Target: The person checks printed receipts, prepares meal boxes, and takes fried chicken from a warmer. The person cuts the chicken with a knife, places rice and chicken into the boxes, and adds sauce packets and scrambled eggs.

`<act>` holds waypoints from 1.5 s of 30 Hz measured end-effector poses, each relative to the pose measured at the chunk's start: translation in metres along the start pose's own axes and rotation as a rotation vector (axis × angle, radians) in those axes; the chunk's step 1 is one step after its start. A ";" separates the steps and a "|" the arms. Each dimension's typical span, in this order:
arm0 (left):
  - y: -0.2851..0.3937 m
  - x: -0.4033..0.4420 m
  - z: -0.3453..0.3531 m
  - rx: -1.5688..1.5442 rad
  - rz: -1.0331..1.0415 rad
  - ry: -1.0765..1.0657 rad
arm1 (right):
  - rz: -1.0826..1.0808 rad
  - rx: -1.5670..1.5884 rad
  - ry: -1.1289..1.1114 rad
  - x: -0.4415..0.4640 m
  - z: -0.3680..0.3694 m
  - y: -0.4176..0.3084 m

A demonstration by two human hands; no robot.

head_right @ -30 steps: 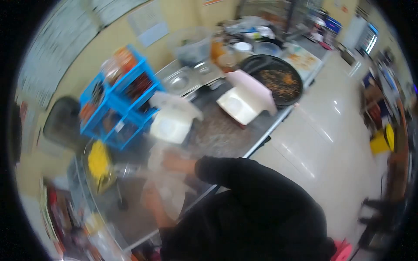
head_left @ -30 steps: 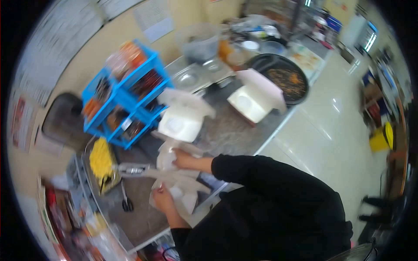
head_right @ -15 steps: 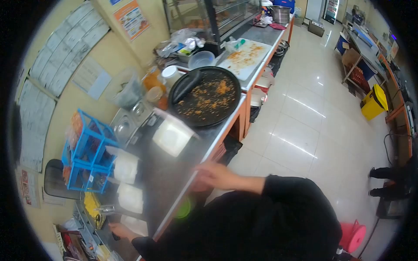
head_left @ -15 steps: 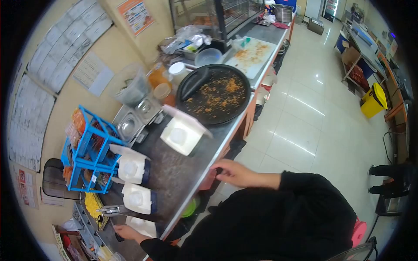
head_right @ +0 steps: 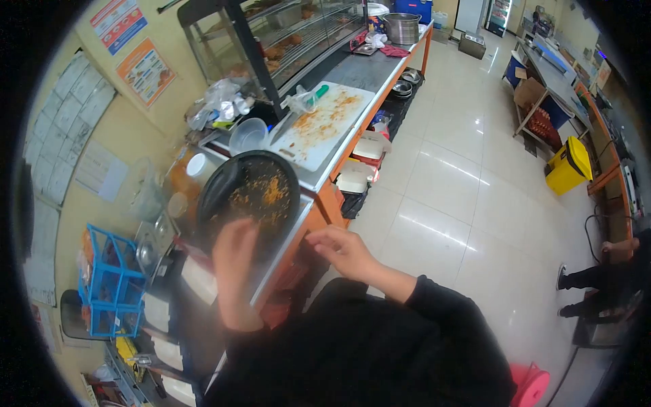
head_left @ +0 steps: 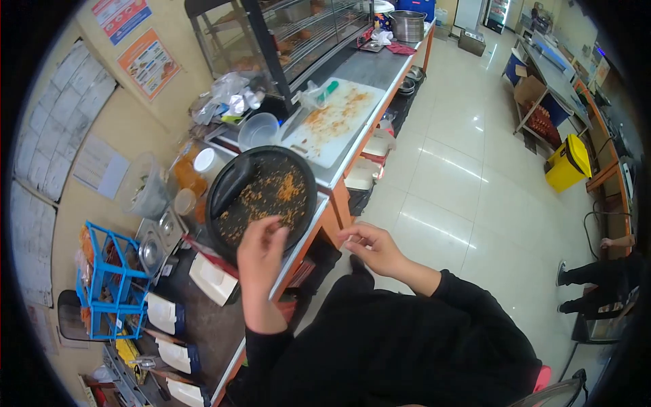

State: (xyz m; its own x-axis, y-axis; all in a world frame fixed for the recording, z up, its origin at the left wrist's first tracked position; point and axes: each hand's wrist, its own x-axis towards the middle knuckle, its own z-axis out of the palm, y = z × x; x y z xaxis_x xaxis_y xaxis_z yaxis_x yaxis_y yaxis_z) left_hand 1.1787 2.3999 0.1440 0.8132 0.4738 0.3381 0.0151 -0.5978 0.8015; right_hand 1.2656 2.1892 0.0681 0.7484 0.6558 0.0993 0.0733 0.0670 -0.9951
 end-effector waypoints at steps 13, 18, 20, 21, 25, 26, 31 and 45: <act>-0.226 0.390 0.347 0.191 -0.324 -0.423 | 0.189 0.190 0.116 0.200 -0.193 0.008; -0.288 0.424 0.381 0.534 -0.272 -0.314 | 0.212 0.258 0.118 0.267 -0.240 0.021; -0.259 0.422 0.364 0.431 -0.207 -0.122 | 0.252 0.225 0.063 0.303 -0.260 0.034; -0.218 0.421 0.355 0.425 -0.187 -0.070 | 0.288 0.185 0.028 0.326 -0.270 0.039; -0.118 0.415 0.366 0.326 0.183 0.122 | 0.432 0.312 -0.192 0.425 -0.309 0.088; -0.097 0.417 0.373 0.330 0.240 0.105 | 0.483 0.385 -0.254 0.449 -0.319 0.101; -0.025 0.454 0.434 0.384 0.124 0.181 | 0.543 0.916 -0.171 0.566 -0.366 0.120; 0.020 0.599 0.572 0.102 0.278 -0.196 | -0.256 0.933 -0.135 0.788 -0.505 0.110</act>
State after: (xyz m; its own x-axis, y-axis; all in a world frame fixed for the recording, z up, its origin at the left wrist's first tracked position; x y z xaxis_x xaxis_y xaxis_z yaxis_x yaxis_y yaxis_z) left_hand 1.9987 2.3015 0.0804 0.8904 0.1568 0.4273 -0.1726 -0.7524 0.6357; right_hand 2.1967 2.3334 0.0360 0.6962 0.6152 0.3699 -0.3714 0.7497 -0.5478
